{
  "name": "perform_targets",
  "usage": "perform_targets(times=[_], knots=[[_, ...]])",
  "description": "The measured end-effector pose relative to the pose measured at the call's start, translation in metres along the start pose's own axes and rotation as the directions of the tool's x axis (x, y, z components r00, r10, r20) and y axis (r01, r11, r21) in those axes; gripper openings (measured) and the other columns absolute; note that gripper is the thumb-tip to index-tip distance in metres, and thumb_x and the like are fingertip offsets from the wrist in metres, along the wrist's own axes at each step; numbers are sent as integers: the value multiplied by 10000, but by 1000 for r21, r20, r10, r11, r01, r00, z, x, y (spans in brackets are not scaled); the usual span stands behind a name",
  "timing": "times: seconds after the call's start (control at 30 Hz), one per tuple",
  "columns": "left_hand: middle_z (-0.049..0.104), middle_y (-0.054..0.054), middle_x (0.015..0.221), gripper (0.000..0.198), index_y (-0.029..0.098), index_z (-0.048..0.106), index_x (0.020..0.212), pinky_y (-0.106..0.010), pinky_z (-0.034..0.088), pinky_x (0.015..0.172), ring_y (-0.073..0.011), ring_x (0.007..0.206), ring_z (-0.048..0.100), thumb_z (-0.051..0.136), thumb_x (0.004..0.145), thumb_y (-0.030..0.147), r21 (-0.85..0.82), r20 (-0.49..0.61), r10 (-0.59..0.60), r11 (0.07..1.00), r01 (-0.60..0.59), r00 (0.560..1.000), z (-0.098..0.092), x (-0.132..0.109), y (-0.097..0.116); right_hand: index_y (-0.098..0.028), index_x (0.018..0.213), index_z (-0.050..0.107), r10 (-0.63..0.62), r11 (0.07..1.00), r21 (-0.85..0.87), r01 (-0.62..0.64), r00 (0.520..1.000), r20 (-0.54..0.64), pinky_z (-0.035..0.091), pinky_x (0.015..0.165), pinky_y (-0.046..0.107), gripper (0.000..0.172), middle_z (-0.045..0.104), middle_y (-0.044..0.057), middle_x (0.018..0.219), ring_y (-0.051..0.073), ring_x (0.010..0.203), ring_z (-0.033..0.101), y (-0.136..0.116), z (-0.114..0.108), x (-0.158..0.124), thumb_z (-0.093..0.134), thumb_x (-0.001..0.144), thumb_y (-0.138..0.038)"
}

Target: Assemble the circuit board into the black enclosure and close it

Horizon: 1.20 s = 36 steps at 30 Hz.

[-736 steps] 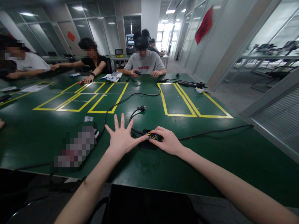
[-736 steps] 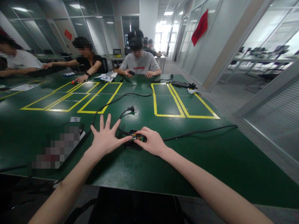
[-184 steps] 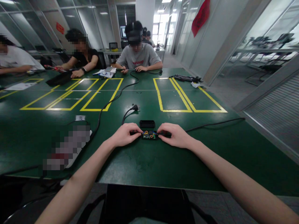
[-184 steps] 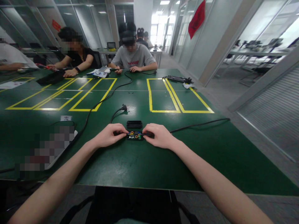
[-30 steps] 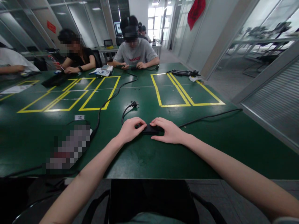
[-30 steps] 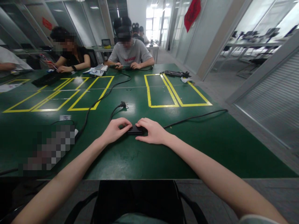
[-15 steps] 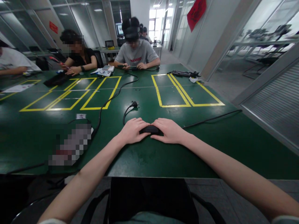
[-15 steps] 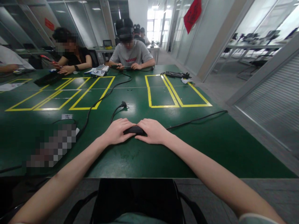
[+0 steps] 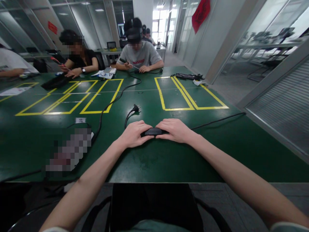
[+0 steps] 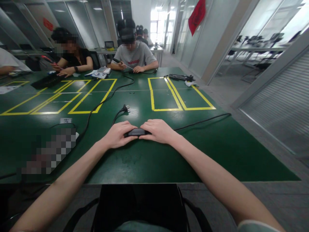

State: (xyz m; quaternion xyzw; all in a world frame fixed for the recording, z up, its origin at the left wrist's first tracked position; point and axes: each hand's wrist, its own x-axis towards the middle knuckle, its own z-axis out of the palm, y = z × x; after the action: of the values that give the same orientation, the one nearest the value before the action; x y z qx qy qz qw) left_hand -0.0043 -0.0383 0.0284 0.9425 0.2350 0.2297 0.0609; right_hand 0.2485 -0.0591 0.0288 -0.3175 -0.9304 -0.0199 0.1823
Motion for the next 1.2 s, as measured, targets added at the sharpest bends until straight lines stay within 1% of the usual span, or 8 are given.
perform_targets(times=[0.2,0.3,0.4,0.47,0.6,0.77,1.03,1.2], knots=[[746,-123,1015,370,146,701,1178,-373,512,840,-249,974,652,558,1008,442,155,-80,75,986,-62,994,3,-1,-1,-165,1099,738,202,928,334,-165,976,-80,501,866,359,557,746,118,1052,234,967,684,2,-4,-7,304,1081,-513],[757,-121,1179,339,166,660,1274,-411,493,915,-267,1104,635,549,1018,358,265,-84,140,958,-114,987,7,-1,-1,-144,1115,728,388,716,589,-375,915,111,524,727,321,581,740,95,913,195,788,684,2,-3,-7,317,1060,-551],[723,-84,1311,341,221,620,1350,-434,466,978,-257,1182,614,523,1025,253,321,-80,180,936,-145,981,10,0,1,-124,1122,709,286,434,769,-469,881,376,498,570,271,581,744,98,915,164,666,675,0,1,-4,446,990,-624],[701,-76,1354,363,241,606,1377,-436,460,991,-251,1199,610,495,1032,215,330,-93,179,934,-139,979,10,0,3,-121,1182,691,270,338,818,-465,881,389,505,555,267,581,755,108,956,166,669,688,-2,6,-2,564,927,-628],[686,-130,1361,488,188,548,1451,-442,480,980,-283,1197,615,572,1007,389,258,-150,119,963,-77,982,10,0,5,-161,1196,724,460,608,693,-387,883,89,566,737,339,435,779,106,1063,221,847,724,-6,12,-1,697,883,-462],[757,-126,1116,405,153,631,1322,-406,496,914,-252,1015,671,560,1013,405,130,-118,-86,986,102,989,12,-1,0,-220,1229,739,334,922,247,-299,936,-111,553,874,398,343,783,106,1115,272,987,723,-6,9,-3,718,899,-311],[755,-86,993,302,169,691,1183,-380,487,874,-230,929,652,588,1005,391,88,-99,-108,989,116,989,13,-1,-3,-170,1117,749,290,943,191,-271,954,-77,529,778,330,298,771,106,1007,241,883,721,-3,11,-3,634,968,-401],[718,-138,1212,596,155,553,1419,-407,502,929,-273,1074,658,669,939,489,128,-124,-62,989,78,990,12,1,4,-180,1019,738,400,871,352,-344,911,-99,501,789,327,347,766,96,977,231,884,703,-6,11,-1,477,1033,-408]])
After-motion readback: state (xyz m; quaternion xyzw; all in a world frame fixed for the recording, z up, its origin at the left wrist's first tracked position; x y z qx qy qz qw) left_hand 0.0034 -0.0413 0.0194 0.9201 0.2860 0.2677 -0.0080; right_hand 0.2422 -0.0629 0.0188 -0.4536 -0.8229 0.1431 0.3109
